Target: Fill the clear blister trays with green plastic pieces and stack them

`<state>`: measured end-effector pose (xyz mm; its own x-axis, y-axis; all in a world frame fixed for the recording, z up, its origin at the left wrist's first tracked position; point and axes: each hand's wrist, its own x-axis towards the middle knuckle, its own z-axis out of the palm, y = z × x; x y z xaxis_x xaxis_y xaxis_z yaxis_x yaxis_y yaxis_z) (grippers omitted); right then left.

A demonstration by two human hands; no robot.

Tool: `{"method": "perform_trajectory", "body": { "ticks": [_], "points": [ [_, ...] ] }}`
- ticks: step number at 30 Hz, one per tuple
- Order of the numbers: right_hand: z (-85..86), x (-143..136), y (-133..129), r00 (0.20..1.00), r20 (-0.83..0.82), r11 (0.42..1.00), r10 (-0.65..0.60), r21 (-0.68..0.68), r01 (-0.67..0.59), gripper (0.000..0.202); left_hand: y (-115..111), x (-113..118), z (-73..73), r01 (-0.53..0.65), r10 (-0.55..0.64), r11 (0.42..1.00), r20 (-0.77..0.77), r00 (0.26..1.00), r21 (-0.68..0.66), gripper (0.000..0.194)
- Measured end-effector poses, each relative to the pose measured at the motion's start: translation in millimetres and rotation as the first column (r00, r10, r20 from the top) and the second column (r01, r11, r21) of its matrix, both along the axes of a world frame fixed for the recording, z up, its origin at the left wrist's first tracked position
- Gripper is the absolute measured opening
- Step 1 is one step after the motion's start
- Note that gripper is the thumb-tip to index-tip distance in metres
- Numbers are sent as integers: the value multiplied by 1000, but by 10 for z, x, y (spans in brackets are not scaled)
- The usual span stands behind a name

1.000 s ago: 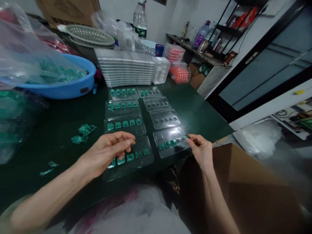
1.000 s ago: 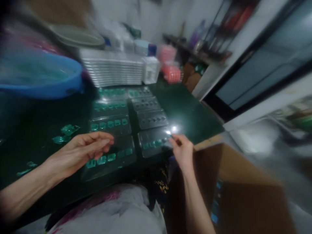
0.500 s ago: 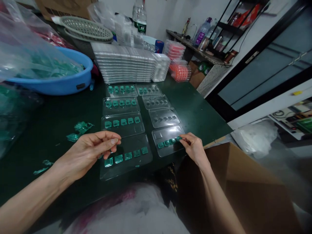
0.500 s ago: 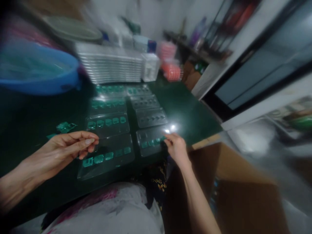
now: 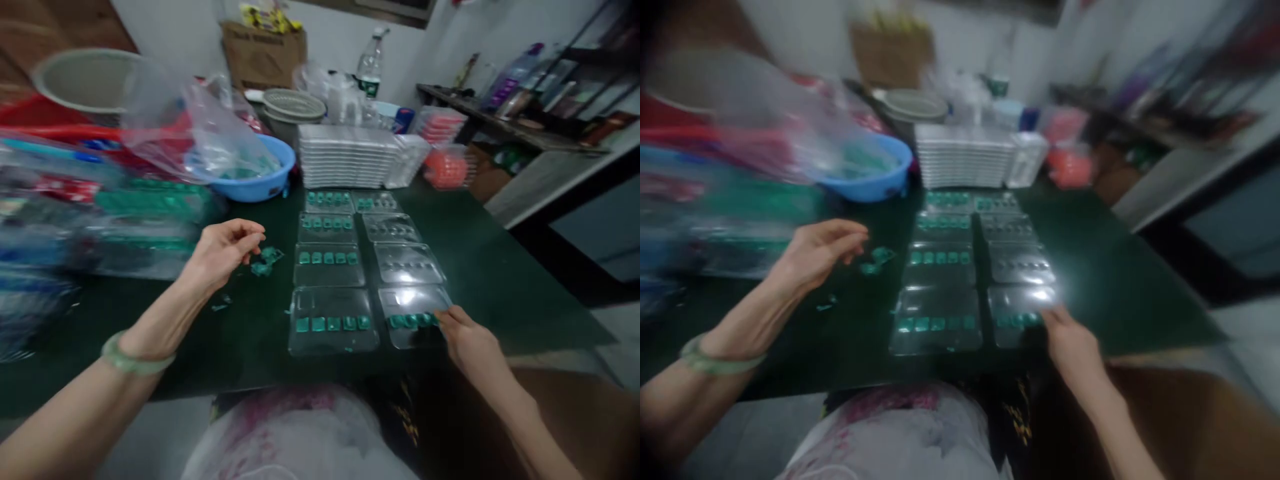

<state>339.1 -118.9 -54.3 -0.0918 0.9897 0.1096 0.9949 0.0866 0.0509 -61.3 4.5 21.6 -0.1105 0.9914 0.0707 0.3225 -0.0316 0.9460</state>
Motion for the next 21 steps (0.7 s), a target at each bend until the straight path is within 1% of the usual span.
{"method": "perform_trajectory", "body": {
  "ticks": [1,2,3,4,6,7,8,10,13,15,18,21],
  "points": [
    [-61,57,13,999,-19,999,42,2,-42,28,50,-108,-12,-38,38,999,-127,991,7,22],
    [-118,118,32,997,-50,998,62,23,-61,27,89,-209,-37,-38,39,999,-237,971,7,22],
    [-166,178,52,994,-88,997,64,36,-61,26,116,-298,-73,-5,4,1000,-324,946,-3,22],
    [-198,232,69,990,-132,998,47,47,-41,26,129,-370,-117,52,-57,998,-391,919,-22,23],
    [-210,311,83,977,-214,999,-27,39,36,29,123,-452,-218,169,-179,984,-467,866,-63,24],
    [-191,329,81,968,-240,996,-70,29,79,33,112,-464,-266,205,-217,976,-485,847,-77,25],
    [-158,331,76,961,-255,993,-104,21,113,36,101,-461,-309,221,-232,972,-494,838,-82,25],
    [-68,281,66,954,-265,986,-142,47,160,38,102,-423,-374,203,-209,977,-496,843,-66,25],
    [76,85,78,948,-294,978,-121,130,165,39,193,-333,-432,153,-152,988,-476,866,-36,23],
    [160,-99,102,946,-318,979,-56,168,115,39,295,-286,-458,136,-139,990,-452,881,-39,18],
    [274,-400,137,929,-366,981,58,192,15,35,422,-271,-488,138,-155,988,-390,907,-73,10],
    [375,-689,165,872,-469,982,141,180,-62,29,436,-327,-488,145,-169,984,-274,947,-105,11]
  ]
}}
